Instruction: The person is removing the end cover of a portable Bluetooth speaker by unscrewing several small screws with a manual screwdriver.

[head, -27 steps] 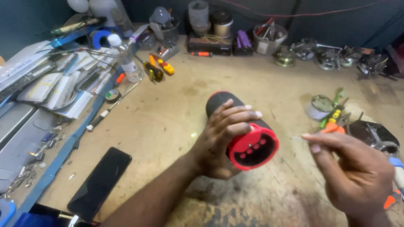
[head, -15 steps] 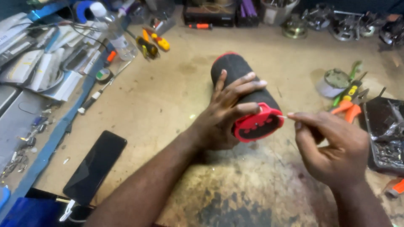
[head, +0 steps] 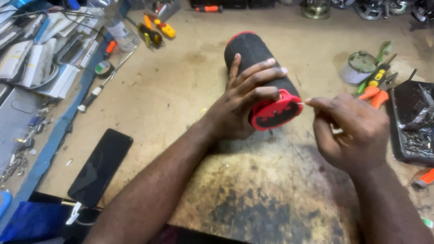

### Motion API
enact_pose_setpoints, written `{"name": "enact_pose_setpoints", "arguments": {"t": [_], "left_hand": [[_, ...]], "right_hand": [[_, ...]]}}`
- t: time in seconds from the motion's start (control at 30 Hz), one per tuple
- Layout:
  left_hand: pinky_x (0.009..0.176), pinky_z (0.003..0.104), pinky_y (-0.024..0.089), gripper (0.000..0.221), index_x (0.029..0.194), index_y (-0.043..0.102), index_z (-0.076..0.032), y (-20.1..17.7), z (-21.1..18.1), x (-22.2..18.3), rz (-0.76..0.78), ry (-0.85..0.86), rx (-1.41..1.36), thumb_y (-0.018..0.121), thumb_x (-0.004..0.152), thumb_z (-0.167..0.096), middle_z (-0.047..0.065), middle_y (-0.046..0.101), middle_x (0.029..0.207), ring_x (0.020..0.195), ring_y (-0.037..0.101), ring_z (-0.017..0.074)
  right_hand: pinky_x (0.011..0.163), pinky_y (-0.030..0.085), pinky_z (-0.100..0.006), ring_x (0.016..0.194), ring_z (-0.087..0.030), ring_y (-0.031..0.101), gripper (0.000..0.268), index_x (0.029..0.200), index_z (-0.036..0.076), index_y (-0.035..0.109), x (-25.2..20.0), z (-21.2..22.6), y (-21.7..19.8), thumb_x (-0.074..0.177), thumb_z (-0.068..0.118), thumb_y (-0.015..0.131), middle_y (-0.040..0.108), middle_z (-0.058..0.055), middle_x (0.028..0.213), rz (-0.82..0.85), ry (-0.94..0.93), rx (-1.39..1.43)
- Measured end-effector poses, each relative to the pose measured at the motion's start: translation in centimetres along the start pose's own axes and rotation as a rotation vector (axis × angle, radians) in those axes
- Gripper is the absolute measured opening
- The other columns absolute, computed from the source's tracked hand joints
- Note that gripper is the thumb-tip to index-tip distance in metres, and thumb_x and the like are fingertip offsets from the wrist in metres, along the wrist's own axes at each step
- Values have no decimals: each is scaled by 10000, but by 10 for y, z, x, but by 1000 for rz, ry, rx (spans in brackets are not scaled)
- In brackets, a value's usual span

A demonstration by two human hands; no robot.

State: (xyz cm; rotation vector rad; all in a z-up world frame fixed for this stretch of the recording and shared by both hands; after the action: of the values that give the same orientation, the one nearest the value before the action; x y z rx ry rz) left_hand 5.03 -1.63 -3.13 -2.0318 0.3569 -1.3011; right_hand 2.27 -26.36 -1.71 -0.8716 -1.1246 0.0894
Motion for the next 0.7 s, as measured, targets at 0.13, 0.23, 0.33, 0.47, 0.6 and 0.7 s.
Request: {"name": "enact_pose_setpoints", "arguments": {"t": [0.13, 0.23, 0.33, 0.47, 0.6, 0.7], "left_hand": [[1296, 621, -19, 373, 1246, 543, -165, 1, -1, 1, -1, 0, 12, 795, 974, -132, 102, 499, 1529, 1520, 422, 358], [1300, 633, -23, 393, 1258, 541, -176, 3, 1, -1, 3, -1, 10, 809, 970, -168, 94, 495, 1534, 1524, 416, 355], [1302, 630, -2, 375, 1257, 544, -178, 2, 3, -2, -4, 10, 3, 785, 972, -142, 105, 496, 1533, 1522, 416, 365], [1308, 624, -13, 439, 1274, 538, -184, 4, 3, -1, 10, 2, 12, 833, 957, -115, 93, 487, 1544, 1532, 411, 352], [1301, 602, -17, 366, 1245, 556, -173, 3, -1, 0, -4, -2, 33, 802, 975, -158, 87, 501, 1528, 1517, 421, 326], [1298, 602, -5, 369, 1256, 550, -170, 2, -3, 2, -19, -28, 35, 785, 975, -126, 104, 505, 1525, 1512, 443, 337]], "right_hand": [[520, 473, -358, 586, -191, 584, 207, 1066, -17, 789, 1, 7, 3, 936, -129, 673, 706, -122, 765, -6, -92, -141], [550, 513, -380, 588, -197, 592, 180, 1072, 2, 780, 2, 6, 5, 1000, -87, 641, 680, -121, 742, 22, 10, -69], [550, 478, -281, 601, -159, 561, 111, 990, -26, 745, 6, -2, 3, 1027, -98, 669, 699, -132, 780, 61, 256, 261], [622, 497, -321, 658, -189, 593, 30, 982, -31, 743, 8, 0, 3, 997, -45, 720, 722, -145, 835, 94, 222, 213], [567, 549, -293, 582, -141, 640, 96, 1012, 37, 787, 6, 10, 9, 1020, 120, 835, 751, -86, 787, 125, 102, -114], [531, 536, -260, 621, -146, 683, 52, 1037, 73, 775, 8, 13, 13, 1035, 86, 826, 774, -60, 838, 152, 180, -203]]}}
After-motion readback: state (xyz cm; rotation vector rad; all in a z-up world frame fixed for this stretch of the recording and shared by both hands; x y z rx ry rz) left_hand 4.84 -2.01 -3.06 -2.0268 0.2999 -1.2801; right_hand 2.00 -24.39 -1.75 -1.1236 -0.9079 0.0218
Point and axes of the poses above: each hand's wrist, its own x-axis towards the middle knuckle, its own y-axis out of the palm, z = x × y, the point moved 2 cm from there along x, towards the middle knuckle
